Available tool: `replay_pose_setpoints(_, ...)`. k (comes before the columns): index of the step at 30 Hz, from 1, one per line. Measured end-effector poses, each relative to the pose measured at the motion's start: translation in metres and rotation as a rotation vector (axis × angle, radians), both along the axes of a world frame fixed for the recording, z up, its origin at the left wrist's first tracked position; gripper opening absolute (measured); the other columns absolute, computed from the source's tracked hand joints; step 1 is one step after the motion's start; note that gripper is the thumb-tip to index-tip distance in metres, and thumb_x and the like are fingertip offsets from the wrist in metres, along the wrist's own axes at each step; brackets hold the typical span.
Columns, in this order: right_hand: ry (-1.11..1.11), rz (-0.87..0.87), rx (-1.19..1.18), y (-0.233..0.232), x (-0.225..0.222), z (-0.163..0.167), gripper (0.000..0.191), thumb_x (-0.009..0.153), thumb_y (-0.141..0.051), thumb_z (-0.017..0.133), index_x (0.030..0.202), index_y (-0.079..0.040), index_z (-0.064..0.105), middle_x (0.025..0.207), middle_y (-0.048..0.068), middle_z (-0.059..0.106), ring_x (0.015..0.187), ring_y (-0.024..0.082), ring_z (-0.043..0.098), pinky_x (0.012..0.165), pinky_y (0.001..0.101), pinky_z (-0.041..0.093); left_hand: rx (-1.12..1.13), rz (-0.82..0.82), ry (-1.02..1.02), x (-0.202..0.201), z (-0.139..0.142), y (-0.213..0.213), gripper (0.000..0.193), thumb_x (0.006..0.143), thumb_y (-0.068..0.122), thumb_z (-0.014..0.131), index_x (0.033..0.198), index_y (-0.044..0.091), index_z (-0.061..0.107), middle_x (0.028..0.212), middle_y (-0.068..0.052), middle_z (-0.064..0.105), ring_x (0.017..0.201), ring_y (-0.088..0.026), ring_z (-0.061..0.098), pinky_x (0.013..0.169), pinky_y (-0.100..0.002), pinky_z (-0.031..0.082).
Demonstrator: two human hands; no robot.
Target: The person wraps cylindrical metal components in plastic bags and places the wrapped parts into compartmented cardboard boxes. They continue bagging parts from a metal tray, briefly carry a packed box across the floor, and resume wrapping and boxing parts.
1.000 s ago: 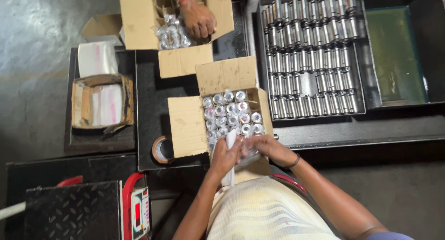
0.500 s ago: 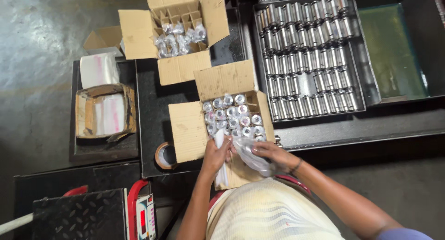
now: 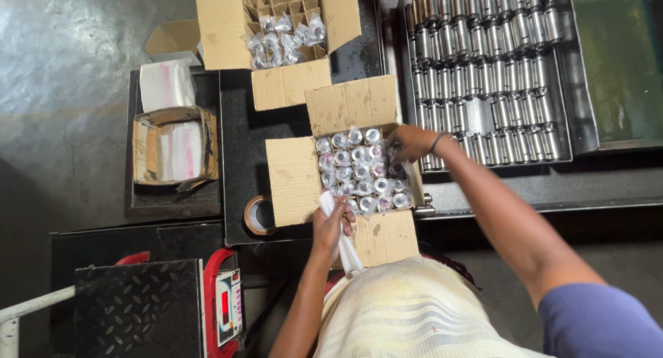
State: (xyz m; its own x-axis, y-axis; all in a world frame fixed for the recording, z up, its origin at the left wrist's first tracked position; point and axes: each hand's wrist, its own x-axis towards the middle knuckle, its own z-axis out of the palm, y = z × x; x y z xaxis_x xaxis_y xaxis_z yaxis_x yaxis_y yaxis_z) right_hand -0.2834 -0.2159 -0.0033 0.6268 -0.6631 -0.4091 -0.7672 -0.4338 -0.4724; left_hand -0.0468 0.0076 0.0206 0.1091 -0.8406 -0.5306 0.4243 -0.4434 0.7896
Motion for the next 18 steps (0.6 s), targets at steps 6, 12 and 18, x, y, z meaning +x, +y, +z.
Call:
replay_pose_setpoints(6, 0.028, -0.150, -0.259, 0.002, -0.006, -0.003, 0.018, 0.081, -0.019, 0.078, 0.098, -0.012, 0.076, 0.093, 0.010, 0.077, 0.085, 0.029, 0.073, 0.074, 0.0417, 0.059, 0.014, 0.034, 0.219, 0.013, -0.011, 0.022, 0.017, 0.096, 0.014, 0.065, 0.109, 0.003, 0.063, 0.079, -0.011, 0.063, 0.059, -0.014, 0.058, 0.051, -0.027, 0.048)
replay_pose_setpoints(12, -0.203, -0.301, -0.151, 0.045, 0.023, 0.041, 0.035, 0.082, -0.038, 0.077, 0.107, -0.014, 0.072, 0.083, 0.012, 0.076, 0.069, 0.026, 0.072, 0.061, 0.0390, 0.055, -0.069, -0.099, 0.133, -0.001, -0.012, 0.007, 0.034, 0.093, 0.004, 0.066, 0.123, -0.008, 0.056, 0.111, -0.023, 0.070, 0.097, -0.031, 0.073, 0.084, -0.045, 0.063)
replay_pose_setpoints(18, -0.477, -0.380, -0.341, 0.189, 0.056, 0.055, 0.030, 0.098, -0.029, 0.064, 0.108, -0.001, 0.071, 0.081, 0.018, 0.071, 0.059, 0.032, 0.067, 0.055, 0.0449, 0.054, -0.055, 0.084, 0.481, -0.027, -0.018, -0.009, 0.035, 0.096, 0.009, 0.054, 0.131, 0.004, 0.056, 0.125, -0.016, 0.072, 0.110, -0.023, 0.073, 0.094, -0.037, 0.062)
